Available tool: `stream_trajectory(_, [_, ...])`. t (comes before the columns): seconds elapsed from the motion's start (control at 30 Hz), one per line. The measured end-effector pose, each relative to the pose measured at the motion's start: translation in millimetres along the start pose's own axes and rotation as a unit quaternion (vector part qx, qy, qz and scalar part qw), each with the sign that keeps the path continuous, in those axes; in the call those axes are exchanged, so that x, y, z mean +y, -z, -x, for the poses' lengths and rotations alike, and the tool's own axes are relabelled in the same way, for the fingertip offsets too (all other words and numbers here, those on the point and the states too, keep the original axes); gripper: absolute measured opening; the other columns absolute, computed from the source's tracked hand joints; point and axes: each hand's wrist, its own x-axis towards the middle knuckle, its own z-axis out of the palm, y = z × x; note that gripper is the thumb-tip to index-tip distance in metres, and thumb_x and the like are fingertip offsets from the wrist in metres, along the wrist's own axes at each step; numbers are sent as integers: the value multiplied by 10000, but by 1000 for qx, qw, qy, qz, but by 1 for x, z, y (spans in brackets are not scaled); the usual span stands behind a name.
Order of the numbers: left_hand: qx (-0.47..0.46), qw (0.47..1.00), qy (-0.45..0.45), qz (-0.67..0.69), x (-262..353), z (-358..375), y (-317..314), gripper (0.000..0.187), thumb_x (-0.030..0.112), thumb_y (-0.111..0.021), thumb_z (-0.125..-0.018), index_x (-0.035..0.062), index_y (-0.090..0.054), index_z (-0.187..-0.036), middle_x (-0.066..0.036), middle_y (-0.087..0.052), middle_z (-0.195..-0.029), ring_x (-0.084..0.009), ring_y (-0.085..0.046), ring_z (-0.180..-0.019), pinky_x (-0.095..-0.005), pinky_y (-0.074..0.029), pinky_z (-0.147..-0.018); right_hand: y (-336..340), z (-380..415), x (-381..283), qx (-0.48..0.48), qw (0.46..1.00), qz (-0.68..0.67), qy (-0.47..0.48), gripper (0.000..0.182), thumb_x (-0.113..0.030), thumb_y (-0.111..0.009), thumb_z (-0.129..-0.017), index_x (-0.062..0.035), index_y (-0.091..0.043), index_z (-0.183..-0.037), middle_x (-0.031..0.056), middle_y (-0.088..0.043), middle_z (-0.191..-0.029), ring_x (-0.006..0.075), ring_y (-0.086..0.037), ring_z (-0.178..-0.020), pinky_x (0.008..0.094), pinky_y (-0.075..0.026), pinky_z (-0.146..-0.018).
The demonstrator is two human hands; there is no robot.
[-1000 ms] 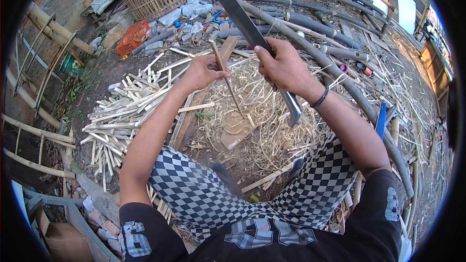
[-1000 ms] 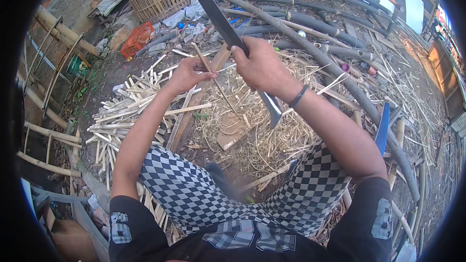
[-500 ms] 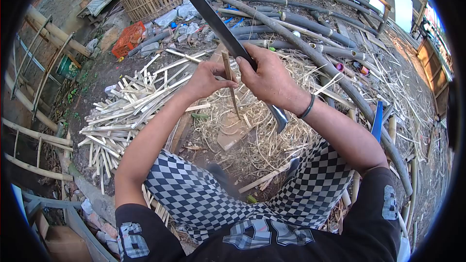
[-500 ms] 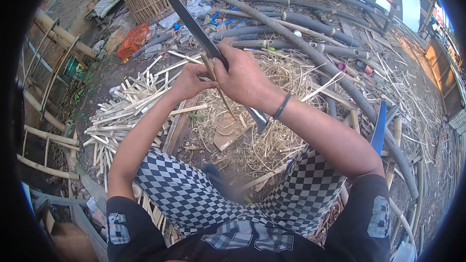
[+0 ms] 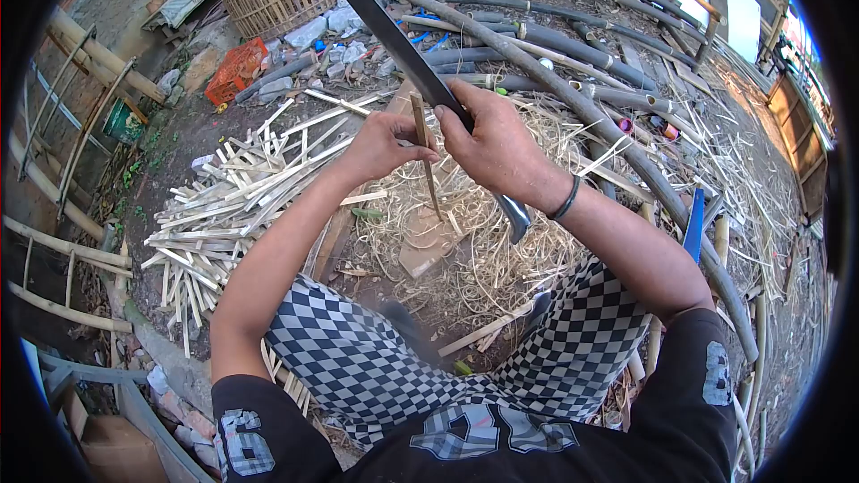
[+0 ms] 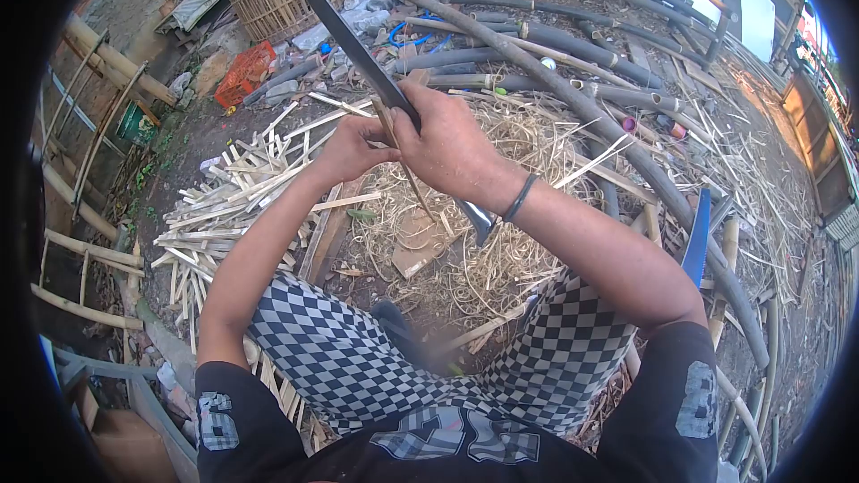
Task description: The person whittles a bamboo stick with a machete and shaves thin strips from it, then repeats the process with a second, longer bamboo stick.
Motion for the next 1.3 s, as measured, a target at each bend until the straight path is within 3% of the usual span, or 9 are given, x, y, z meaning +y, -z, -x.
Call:
stream_trajectory(0.87, [-15, 1000, 5, -4, 3, -2, 1, 218, 117, -848, -803, 12, -756, -971, -84, -770, -858, -122, -711, -804, -327, -571, -784, -1, 0, 1, -5, 1000, 19, 18, 178, -126, -555, -951, 48, -587, -968, 292, -657, -829, 485, -653, -831, 536, -511, -737])
stream_trajectory(1.07, [22, 995, -64, -68, -3, -4, -7, 272, 171, -837, -820, -27, -719, -963, -151, -751, -843, -193, -720, -775, -357, -575, -769, 3, -1, -6, -16, 999, 41, -6, 172, -123, -557, -947, 46, -585, -960, 292, -659, -829, 495, -646, -827, 547, -508, -744])
stream_trajectory(1.3, [21, 997, -49, -47, 5, 0, -6, 289, 183, -843, -813, -22, -718, -973, -168, -738, -821, -210, -708, -750, -360, -571, -755, 0, -1, -5, -12, 998, 53, -3, 176, -125, -535, -966, 45, -572, -988, 295, -661, -834, 497, -648, -816, 554, -509, -745])
